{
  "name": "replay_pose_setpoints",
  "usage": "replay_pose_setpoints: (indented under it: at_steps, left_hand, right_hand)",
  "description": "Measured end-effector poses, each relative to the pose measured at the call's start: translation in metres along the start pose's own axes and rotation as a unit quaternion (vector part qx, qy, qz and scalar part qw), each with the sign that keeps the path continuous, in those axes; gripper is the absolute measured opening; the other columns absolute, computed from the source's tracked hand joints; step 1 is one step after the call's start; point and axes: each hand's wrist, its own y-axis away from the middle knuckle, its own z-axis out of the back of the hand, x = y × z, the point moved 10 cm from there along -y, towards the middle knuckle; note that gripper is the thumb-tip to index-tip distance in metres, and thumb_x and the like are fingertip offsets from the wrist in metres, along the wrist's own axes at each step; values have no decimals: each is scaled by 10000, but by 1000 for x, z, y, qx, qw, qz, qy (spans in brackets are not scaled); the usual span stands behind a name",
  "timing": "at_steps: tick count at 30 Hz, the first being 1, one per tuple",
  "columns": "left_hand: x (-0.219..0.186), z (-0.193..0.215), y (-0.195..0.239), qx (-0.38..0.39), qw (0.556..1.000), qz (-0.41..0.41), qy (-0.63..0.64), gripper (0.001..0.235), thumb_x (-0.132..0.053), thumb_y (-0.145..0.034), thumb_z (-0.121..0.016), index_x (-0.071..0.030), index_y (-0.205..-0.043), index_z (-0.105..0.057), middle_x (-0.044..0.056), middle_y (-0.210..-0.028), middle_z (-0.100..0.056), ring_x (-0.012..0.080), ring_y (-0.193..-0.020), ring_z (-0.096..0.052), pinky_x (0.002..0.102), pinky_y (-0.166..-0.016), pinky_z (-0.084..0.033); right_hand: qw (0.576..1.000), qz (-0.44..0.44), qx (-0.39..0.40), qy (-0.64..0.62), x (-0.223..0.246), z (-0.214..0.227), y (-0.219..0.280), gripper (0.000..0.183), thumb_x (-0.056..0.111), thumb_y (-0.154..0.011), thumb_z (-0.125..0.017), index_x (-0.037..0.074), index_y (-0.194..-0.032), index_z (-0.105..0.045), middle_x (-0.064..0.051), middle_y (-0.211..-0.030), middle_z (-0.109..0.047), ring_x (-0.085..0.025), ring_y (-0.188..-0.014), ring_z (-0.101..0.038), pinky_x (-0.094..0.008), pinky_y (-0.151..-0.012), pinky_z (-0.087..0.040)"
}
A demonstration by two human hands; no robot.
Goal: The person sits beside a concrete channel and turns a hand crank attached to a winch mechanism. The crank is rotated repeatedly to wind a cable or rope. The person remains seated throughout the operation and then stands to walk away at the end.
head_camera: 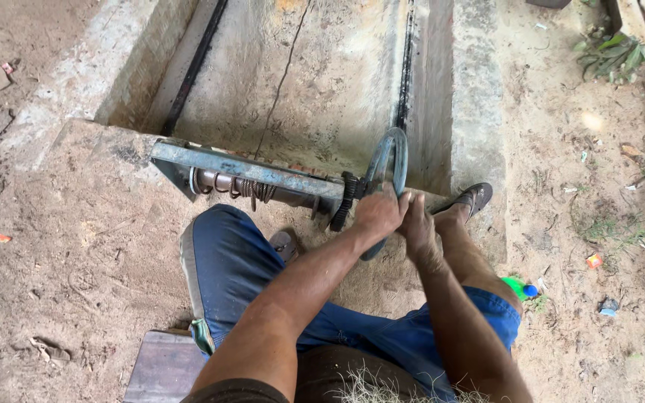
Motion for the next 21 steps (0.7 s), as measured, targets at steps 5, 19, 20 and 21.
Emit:
replay_pose_setpoints:
  at_steps: [5, 19, 20, 21]
  left_hand:
    - [1, -4, 19, 67, 998, 15, 8, 638, -508, -1103, -235, 16, -1162, -593, -9, -505, -525, 175, -364, -531, 366, -344, -458]
    - [2, -11, 74, -24, 993, -90, 69, 824, -455, -1105, -277, 214, -1558, -116, 23, -536, -562, 194, -335, -516, 370, -251, -458]
    - [0, -10, 78, -48, 990, -106, 79, 814, -438, -1110, -309, 221, -1548, -117, 23, -561, -583, 195, -340, -524, 365, -255, -461]
    - [0, -7, 79, -74, 986, -125, 88, 806, -421, -1116, -342, 229, -1538, -119, 24, -586, -603, 197, -346, -532, 361, -259, -464]
  right_hand:
    - [913, -191, -12, -361, 41, 13, -26, 639, 561, -1043, -487, 2, -1310, -644, -123, -1084, -768, -220, -893, -704, -334, -733, -571]
    - [975, -212, 31, -50, 126, 11, -84, 479, 352, -1002, -628, 88, -1391, -536, -75, -1142, -666, -183, -927, -698, -422, -727, -560]
    - [970, -227, 28, -80, 124, 8, -83, 465, 314, -999, -631, 75, -1380, -512, -101, -1096, -695, -194, -858, -711, -391, -681, -580]
    - [964, -239, 25, -110, 123, 5, -84, 454, 276, -995, -633, 63, -1369, -489, -127, -1049, -725, -206, -789, -723, -360, -634, -599]
